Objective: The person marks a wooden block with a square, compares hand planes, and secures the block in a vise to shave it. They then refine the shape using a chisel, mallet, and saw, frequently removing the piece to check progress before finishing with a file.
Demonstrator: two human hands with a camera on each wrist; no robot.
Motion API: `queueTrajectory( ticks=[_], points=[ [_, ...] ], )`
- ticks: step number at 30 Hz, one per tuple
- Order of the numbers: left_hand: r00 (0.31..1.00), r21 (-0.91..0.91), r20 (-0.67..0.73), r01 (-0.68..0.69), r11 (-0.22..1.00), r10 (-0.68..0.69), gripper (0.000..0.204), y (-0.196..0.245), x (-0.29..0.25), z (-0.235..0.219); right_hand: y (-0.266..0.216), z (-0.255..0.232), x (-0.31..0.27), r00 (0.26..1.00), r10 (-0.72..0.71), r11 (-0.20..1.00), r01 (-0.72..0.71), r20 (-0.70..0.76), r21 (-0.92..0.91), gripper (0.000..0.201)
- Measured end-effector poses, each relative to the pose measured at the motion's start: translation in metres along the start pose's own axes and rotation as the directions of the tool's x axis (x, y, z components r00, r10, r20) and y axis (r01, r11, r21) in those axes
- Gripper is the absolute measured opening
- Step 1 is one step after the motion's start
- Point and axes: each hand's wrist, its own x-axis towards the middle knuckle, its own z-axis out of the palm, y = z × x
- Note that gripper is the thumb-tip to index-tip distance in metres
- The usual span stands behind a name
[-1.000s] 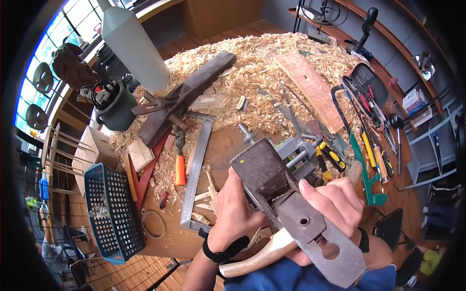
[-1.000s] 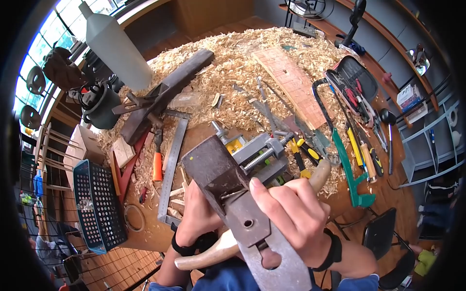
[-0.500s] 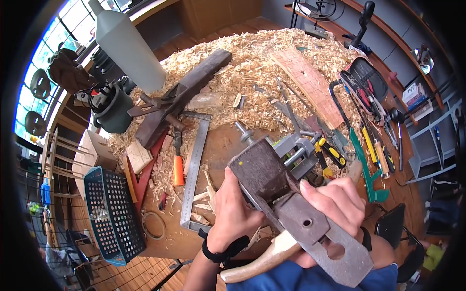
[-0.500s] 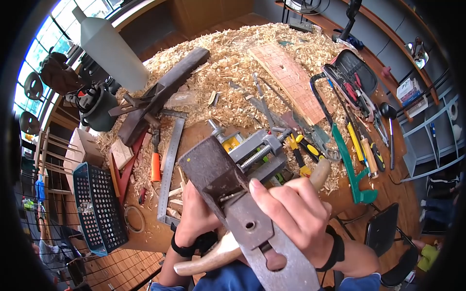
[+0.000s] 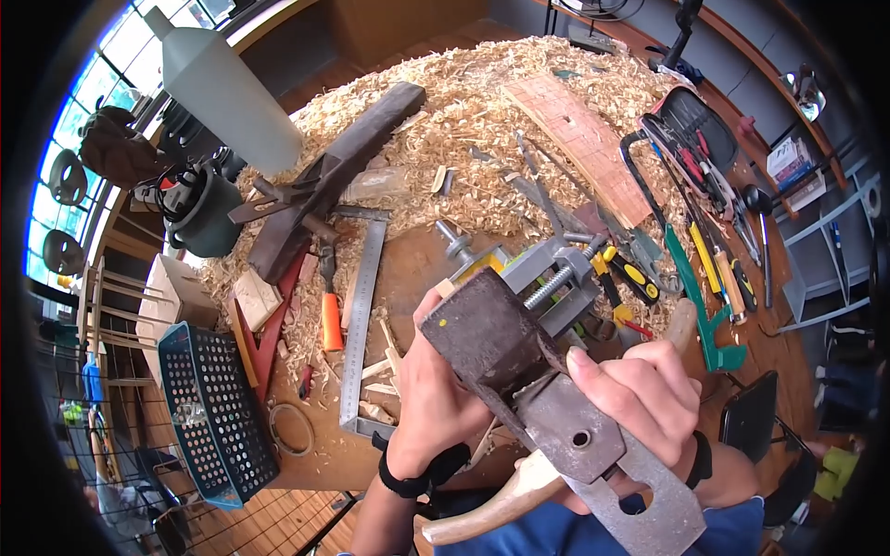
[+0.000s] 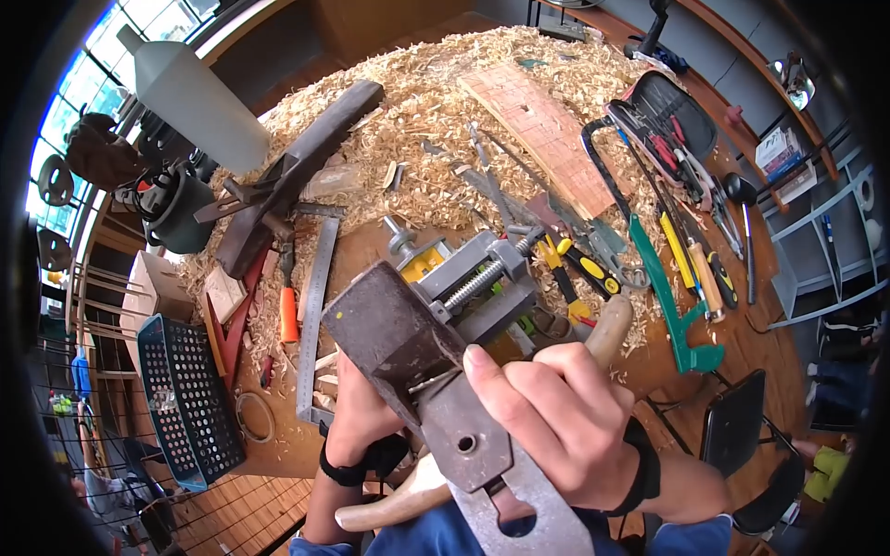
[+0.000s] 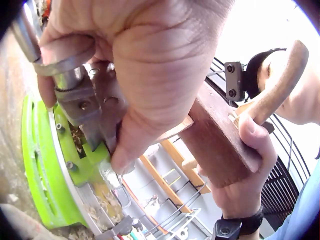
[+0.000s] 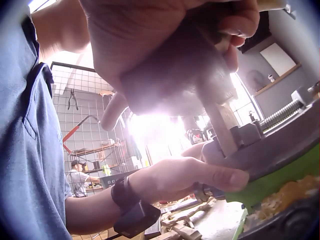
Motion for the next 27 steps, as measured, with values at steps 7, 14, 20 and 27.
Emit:
queueTrajectory(
  ticks=[7, 14, 20, 27],
  points=[
    [0.999, -0.067, -0.041, 0.026, 0.997, -0.029, 0.089, -0.004, -0.003, 0.003, 0.002, -0.001, -0.006, 0.997, -0.067, 0.996, 0.07, 0.039, -0.064, 0.052],
    [0.996, -0.114, -0.009, 0.086, 0.99, -0.088, 0.07, 0.001, -0.002, 0.003, 0.003, 0.004, 0.026, 0.999, 0.0, 0.991, -0.005, 0.037, 0.133, 0.058],
    [0.994, -0.177, -0.043, 0.088, 0.98, -0.097, 0.068, 0.001, 0.001, 0.003, 0.003, 0.009, 0.03, 0.998, 0.029, 0.994, -0.034, 0.047, 0.103, 0.052],
    [0.995, -0.136, -0.066, 0.065, 0.989, -0.074, 0.072, 0.002, 0.001, 0.004, 0.005, 0.011, 0.032, 1.0, 0.001, 0.998, -0.003, 0.028, 0.067, 0.051]
  ],
)
